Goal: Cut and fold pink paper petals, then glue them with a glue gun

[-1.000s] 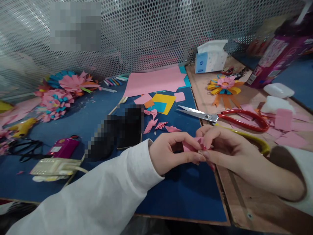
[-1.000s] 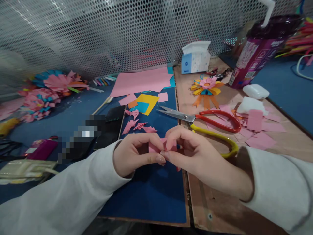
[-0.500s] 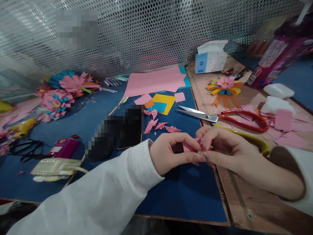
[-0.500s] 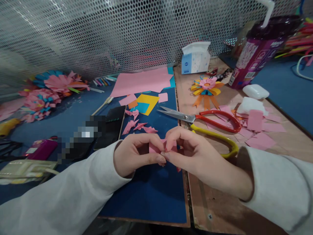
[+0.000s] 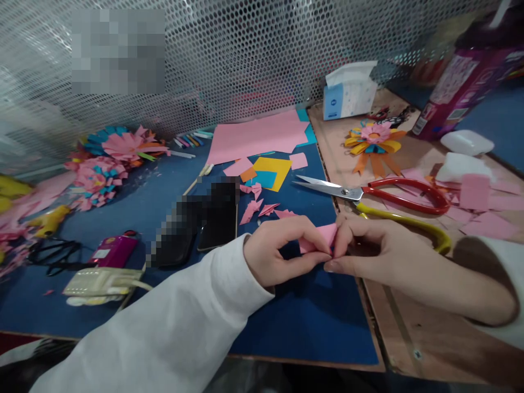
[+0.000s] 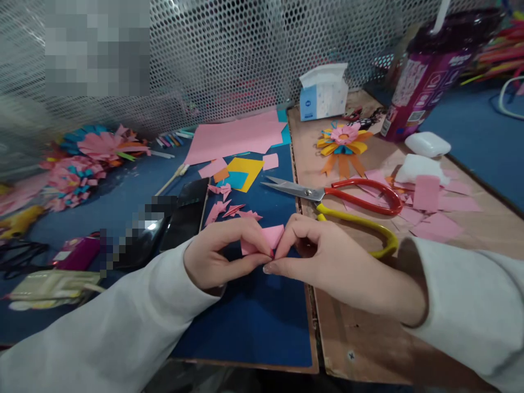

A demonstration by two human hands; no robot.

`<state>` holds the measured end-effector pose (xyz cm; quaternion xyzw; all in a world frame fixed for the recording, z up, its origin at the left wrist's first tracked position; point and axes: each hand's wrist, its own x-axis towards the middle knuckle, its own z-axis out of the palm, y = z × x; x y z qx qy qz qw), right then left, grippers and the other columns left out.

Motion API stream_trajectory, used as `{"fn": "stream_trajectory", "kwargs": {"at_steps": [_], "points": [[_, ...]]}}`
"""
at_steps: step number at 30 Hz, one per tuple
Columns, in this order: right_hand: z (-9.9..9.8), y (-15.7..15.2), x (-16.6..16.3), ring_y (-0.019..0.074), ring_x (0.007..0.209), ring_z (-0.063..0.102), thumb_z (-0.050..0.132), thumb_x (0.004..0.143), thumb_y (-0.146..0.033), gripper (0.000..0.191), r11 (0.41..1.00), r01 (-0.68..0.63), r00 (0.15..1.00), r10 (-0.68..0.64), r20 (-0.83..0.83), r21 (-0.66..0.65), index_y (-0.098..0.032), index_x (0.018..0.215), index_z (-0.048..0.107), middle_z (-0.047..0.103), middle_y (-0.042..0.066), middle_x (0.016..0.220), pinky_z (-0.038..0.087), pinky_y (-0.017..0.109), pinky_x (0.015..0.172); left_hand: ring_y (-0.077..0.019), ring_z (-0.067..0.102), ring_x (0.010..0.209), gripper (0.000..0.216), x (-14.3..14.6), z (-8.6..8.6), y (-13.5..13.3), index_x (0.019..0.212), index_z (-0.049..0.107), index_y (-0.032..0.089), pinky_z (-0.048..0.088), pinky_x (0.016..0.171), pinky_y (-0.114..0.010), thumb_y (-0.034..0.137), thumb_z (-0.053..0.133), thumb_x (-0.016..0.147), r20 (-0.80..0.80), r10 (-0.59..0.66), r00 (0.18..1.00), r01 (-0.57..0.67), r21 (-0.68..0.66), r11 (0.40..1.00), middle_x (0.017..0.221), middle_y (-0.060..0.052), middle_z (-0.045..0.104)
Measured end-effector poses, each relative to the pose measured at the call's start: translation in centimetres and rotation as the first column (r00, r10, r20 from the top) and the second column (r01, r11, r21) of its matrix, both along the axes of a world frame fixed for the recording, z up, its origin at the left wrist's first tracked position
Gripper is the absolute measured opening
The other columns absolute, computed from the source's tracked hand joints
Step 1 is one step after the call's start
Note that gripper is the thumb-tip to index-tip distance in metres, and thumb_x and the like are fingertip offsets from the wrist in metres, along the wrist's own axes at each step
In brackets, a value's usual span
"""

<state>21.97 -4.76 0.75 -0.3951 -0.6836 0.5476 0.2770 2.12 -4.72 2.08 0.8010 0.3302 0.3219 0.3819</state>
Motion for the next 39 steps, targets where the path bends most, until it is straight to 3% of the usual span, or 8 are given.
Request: {"fn": "stream_trajectory", "kwargs": {"at_steps": [7,16,39], "points": [[0.0,1.1,0.5,0.0118,0.066,0.055,0.075,0.065,-0.041,0.025,0.980,-0.195,0.981,0.195,-0.018,-0.032,-0.020,0.060,0.065,0.059,-0.002,0.068,0.042,0.025,0.060,-0.0092,0.061,0.061,0.008,-0.1,0.1,-0.4,0.077,0.065,0.015,0.051,0.063,-0.021,0.022,0.065,0.076,-0.045,-0.097,0.994,0.094,-0.054,0.994,0.070,-0.005,0.068],[0.3,1.3,0.8,0.0095,0.063,0.052,0.075,0.065,-0.041,0.022,0.958,-0.287,0.957,0.287,0.028,-0.028,-0.021,0.060,0.067,0.056,-0.003,0.067,0.038,0.024,0.056,-0.0100,0.062,0.062,0.010,0.1,0.2,-0.8,0.077,0.067,0.015,0.053,0.066,-0.021,0.024,0.066,0.074,-0.060,-0.158,0.986,0.148,-0.144,0.979,0.070,-0.006,0.069],[0.3,1.4,0.8,0.0081,0.059,0.049,0.077,0.063,-0.038,0.020,0.948,-0.316,0.948,0.317,0.029,-0.024,-0.021,0.059,0.068,0.054,-0.004,0.066,0.037,0.023,0.054,-0.0091,0.061,0.062,0.009,0.0,0.0,-0.7,0.079,0.068,0.016,0.051,0.065,-0.019,0.023,0.064,0.077,-0.078,-0.217,0.973,0.205,-0.139,0.969,0.072,-0.006,0.069]]}}
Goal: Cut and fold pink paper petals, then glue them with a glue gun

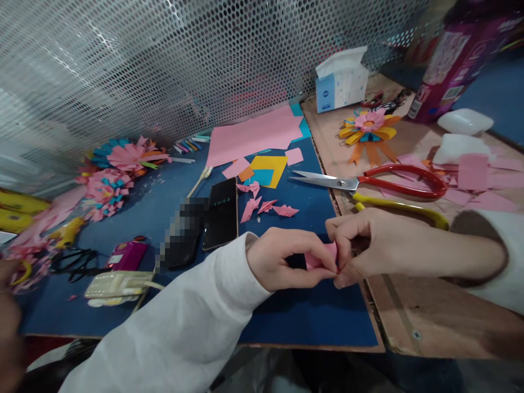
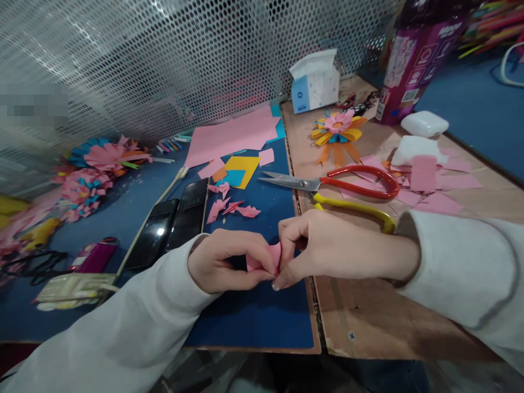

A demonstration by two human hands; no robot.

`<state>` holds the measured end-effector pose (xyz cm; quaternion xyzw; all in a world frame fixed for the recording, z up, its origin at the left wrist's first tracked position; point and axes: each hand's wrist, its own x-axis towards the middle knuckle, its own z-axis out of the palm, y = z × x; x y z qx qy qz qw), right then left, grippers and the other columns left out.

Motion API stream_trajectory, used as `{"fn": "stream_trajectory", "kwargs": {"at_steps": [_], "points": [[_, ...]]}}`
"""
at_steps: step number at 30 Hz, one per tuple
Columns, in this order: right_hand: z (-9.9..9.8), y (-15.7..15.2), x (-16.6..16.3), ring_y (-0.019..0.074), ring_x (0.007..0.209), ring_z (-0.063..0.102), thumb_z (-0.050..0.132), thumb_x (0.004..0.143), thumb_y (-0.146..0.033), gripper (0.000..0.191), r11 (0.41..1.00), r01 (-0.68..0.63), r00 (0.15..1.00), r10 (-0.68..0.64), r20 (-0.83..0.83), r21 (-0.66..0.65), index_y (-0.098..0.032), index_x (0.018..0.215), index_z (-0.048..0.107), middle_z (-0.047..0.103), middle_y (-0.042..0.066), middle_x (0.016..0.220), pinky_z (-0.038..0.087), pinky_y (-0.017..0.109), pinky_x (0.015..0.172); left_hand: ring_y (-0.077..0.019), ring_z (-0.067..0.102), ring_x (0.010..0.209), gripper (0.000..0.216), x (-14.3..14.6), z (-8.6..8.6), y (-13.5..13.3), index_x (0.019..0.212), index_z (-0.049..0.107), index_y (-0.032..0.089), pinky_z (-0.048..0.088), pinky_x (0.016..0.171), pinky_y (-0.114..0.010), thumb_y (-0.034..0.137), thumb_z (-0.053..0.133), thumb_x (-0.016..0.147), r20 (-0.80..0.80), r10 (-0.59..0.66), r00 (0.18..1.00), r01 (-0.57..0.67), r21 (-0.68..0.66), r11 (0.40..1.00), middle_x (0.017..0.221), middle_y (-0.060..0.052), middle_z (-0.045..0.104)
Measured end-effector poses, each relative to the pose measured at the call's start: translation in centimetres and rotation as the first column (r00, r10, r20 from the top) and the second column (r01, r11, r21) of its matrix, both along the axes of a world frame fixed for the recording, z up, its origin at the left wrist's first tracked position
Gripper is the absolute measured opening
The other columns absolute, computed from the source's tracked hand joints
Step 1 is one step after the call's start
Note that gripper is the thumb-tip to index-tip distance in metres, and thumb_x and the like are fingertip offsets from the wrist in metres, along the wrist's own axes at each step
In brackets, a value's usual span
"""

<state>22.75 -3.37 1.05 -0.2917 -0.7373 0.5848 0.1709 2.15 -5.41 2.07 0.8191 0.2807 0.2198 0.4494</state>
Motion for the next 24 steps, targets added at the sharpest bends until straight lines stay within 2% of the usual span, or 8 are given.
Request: {"fn": "stream_trajectory", "kwargs": {"at_steps": [12,24], "points": [[0.01,0.00,0.01,0.0085,0.061,0.051,0.076,0.065,-0.040,0.022,1.000,-0.018,0.999,0.017,0.046,0.011,-0.020,0.059,0.067,0.055,-0.004,0.067,0.037,0.024,0.056,-0.0084,0.059,0.060,0.006,0.37,0.26,-0.03,0.076,0.066,0.015,0.051,0.065,-0.019,0.019,0.062,0.077,0.006,-0.031,1.000,0.030,0.058,0.998,0.071,-0.006,0.068],[0.19,0.11,-0.01,0.0092,0.064,0.050,0.075,0.064,-0.044,0.027,0.999,-0.032,0.994,0.034,0.100,-0.015,-0.020,0.060,0.066,0.054,-0.003,0.069,0.036,0.023,0.058,-0.0081,0.060,0.064,0.005,0.33,0.12,-0.43,0.075,0.065,0.014,0.050,0.065,-0.018,0.019,0.063,0.076,-0.015,0.035,0.999,-0.034,0.068,0.997,0.072,-0.005,0.068]]}}
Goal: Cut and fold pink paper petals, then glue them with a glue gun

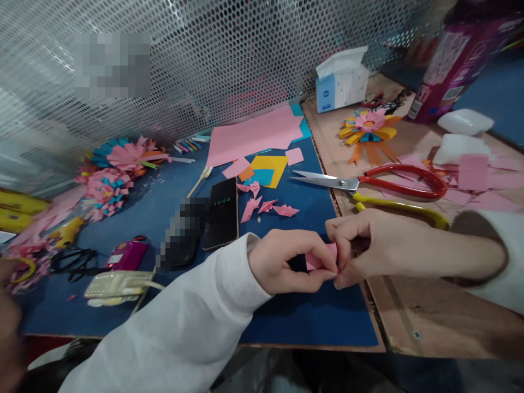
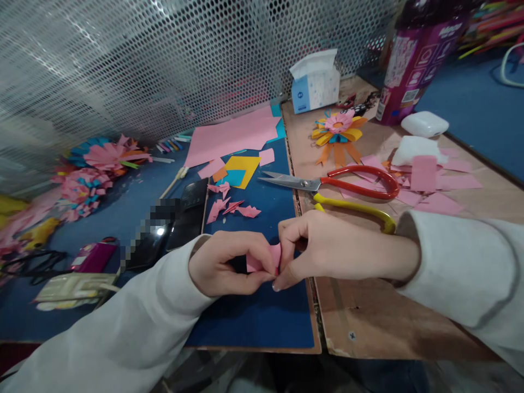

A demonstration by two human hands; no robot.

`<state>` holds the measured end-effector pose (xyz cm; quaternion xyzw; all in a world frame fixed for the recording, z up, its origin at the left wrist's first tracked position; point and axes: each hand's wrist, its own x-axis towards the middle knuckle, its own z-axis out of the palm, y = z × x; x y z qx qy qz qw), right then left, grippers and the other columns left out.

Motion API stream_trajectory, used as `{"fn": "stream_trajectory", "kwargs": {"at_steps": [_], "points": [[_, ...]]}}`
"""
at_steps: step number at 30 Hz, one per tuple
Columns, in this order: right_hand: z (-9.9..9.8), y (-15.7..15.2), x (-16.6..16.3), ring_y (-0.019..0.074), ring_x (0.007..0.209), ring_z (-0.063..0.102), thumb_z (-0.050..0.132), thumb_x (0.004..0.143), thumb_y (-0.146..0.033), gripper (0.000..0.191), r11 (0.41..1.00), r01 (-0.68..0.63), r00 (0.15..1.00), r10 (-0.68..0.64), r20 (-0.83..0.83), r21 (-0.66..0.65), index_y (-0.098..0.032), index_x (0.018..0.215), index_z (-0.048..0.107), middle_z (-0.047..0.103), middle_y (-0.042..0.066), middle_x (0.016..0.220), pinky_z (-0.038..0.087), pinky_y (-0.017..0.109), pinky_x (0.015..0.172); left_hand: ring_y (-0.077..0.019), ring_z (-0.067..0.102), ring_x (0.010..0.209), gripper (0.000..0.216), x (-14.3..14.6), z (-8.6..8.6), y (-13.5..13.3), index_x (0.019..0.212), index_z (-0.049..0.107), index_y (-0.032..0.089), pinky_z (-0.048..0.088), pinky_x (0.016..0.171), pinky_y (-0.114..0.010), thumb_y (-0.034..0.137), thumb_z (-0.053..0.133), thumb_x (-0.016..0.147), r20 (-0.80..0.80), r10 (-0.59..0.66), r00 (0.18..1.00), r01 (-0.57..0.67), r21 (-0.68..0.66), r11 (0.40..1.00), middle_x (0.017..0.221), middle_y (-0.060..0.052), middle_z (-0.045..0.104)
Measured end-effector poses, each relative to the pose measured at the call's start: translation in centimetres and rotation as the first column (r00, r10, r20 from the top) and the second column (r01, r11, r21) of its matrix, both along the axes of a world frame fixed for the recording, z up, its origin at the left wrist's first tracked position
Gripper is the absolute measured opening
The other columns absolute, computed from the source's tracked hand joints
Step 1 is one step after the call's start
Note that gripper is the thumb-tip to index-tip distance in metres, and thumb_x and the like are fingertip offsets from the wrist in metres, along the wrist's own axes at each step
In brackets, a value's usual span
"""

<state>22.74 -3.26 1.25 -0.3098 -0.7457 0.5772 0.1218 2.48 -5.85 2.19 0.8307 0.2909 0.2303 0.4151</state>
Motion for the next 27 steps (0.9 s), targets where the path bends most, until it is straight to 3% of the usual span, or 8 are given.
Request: {"fn": "stream_trajectory", "kwargs": {"at_steps": [27], "points": [[0.6,-0.1,-0.1,0.0085,0.062,0.048,0.076,0.063,-0.042,0.026,0.999,0.017,1.000,-0.016,0.008,-0.051,-0.019,0.058,0.065,0.053,-0.004,0.069,0.035,0.025,0.058,-0.0086,0.062,0.065,0.007,-0.3,-0.1,0.5,0.080,0.066,0.015,0.051,0.067,-0.019,0.017,0.060,0.080,0.034,-0.103,0.994,0.102,0.050,0.994,0.074,-0.006,0.068]]}}
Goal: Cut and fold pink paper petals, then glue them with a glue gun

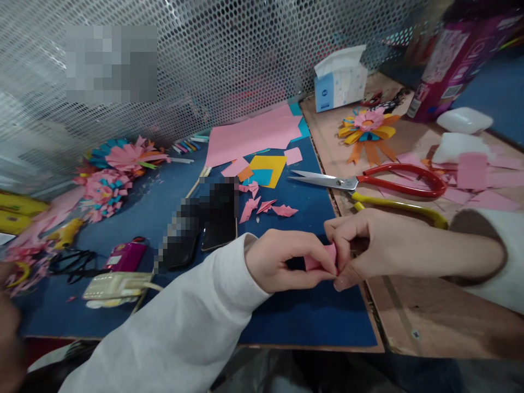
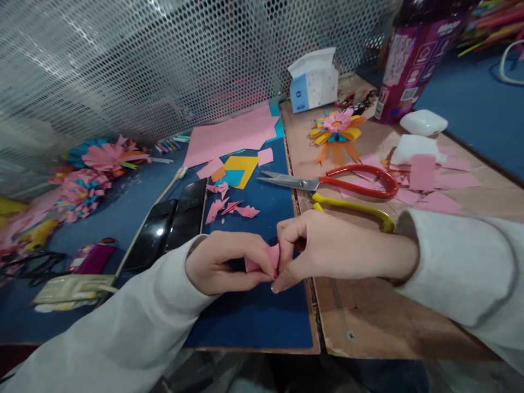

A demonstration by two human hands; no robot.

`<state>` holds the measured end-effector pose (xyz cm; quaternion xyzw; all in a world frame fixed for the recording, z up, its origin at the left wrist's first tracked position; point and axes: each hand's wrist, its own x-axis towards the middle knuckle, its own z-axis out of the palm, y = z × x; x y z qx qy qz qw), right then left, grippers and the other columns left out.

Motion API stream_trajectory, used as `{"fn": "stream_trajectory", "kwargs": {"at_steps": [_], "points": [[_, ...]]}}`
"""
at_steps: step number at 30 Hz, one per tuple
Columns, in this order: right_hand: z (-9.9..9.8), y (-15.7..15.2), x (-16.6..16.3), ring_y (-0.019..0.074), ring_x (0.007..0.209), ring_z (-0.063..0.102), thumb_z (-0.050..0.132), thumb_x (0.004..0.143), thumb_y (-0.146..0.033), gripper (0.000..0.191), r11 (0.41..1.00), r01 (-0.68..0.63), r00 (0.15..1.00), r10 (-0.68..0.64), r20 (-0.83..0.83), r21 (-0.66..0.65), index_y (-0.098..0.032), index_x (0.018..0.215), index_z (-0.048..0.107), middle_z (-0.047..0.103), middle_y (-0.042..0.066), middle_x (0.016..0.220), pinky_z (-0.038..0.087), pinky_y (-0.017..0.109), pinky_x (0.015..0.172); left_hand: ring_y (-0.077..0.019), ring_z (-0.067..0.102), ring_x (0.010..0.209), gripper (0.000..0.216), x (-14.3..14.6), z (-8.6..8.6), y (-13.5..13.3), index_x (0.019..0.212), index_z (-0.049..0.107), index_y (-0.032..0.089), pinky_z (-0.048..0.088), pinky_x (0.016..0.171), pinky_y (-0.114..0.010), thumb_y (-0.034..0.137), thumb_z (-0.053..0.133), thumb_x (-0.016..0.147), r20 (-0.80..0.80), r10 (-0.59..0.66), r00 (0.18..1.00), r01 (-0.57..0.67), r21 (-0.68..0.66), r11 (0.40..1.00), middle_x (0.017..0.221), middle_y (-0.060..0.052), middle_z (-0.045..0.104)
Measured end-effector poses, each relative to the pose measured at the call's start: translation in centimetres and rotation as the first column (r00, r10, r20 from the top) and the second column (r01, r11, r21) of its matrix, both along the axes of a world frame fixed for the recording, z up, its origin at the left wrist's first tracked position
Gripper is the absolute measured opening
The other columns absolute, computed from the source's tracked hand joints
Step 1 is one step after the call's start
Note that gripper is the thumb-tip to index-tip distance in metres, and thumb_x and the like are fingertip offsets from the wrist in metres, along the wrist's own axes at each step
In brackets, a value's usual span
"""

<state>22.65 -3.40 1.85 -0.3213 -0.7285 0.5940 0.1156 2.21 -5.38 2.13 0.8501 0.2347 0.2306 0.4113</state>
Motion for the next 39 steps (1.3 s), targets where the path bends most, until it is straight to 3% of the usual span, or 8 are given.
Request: {"fn": "stream_trajectory", "kwargs": {"at_steps": [19,31,39], "points": [[-0.48,0.19,0.20,0.0099,0.065,0.050,0.075,0.063,-0.045,0.028,0.999,-0.037,0.999,0.037,0.021,0.001,-0.020,0.061,0.064,0.055,-0.003,0.070,0.036,0.024,0.060,-0.0091,0.060,0.065,0.007,0.16,0.54,-0.31,0.080,0.065,0.017,0.051,0.068,-0.020,0.019,0.058,0.080,-0.078,0.003,0.997,0.001,0.051,0.999,0.069,-0.003,0.066],[0.19,-0.04,-0.03,0.0119,0.068,0.052,0.074,0.063,-0.046,0.030,1.000,0.026,0.999,-0.026,0.034,-0.005,-0.019,0.060,0.063,0.059,-0.002,0.072,0.036,0.025,0.061,-0.0075,0.059,0.060,0.004,0.22,0.32,-0.48,0.076,0.065,0.014,0.050,0.063,-0.018,0.017,0.062,0.076,-0.017,0.159,0.987,-0.158,0.027,0.987,0.068,-0.004,0.067],[0.25,-0.02,-0.03,0.0105,0.065,0.052,0.075,0.063,-0.044,0.025,1.000,0.023,1.000,-0.023,0.021,-0.017,-0.021,0.061,0.067,0.057,-0.003,0.070,0.037,0.024,0.059,-0.0082,0.061,0.062,0.007,0.03,-0.01,-0.36,0.078,0.066,0.014,0.051,0.064,-0.019,0.020,0.063,0.078,-0.001,0.111,0.994,-0.111,-0.034,0.993,0.072,-0.006,0.068]]}}
